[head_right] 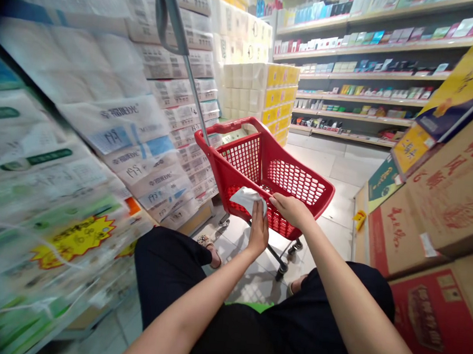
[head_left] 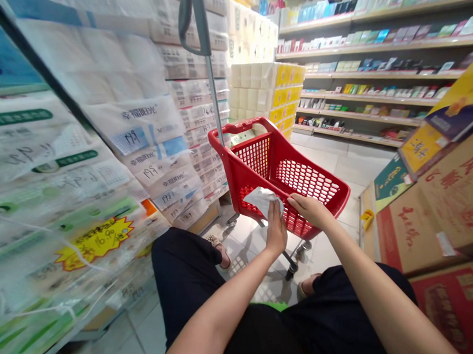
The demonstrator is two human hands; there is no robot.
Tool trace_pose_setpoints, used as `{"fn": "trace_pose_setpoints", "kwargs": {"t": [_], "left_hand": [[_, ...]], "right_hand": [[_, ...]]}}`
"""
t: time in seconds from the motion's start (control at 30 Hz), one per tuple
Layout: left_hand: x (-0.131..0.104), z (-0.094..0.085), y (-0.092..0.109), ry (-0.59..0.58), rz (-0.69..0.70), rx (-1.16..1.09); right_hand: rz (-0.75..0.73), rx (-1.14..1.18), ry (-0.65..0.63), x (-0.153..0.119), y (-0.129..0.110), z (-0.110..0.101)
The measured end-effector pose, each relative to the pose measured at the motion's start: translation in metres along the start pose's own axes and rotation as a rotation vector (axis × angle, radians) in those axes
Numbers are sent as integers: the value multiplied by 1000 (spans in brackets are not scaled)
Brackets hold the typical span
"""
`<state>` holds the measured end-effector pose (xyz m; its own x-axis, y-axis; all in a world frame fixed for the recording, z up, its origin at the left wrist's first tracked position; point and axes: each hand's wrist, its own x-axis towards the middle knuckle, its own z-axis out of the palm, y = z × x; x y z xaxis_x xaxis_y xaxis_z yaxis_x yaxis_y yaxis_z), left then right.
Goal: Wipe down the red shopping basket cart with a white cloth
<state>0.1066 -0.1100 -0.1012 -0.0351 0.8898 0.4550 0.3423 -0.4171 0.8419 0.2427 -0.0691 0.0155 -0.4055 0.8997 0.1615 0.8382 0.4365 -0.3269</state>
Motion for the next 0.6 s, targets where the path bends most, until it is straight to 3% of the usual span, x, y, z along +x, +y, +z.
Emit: {"fn": "trace_pose_setpoints", "kwargs": {"t": [0.13,0.33,0.47,0.6], "left_hand": [[11,-30,-6,-13,84,46],[51,-68,18,165,128,162],[64,-65,23,86,171,229],[47,-53,6,5,198,225]], "right_hand": [[-27,35,-8,9,0,2],[-66,80,-18,18,-8,5],[-94,79,-25,19,-12,5],[-106,93,-36,19,-13,4]]}}
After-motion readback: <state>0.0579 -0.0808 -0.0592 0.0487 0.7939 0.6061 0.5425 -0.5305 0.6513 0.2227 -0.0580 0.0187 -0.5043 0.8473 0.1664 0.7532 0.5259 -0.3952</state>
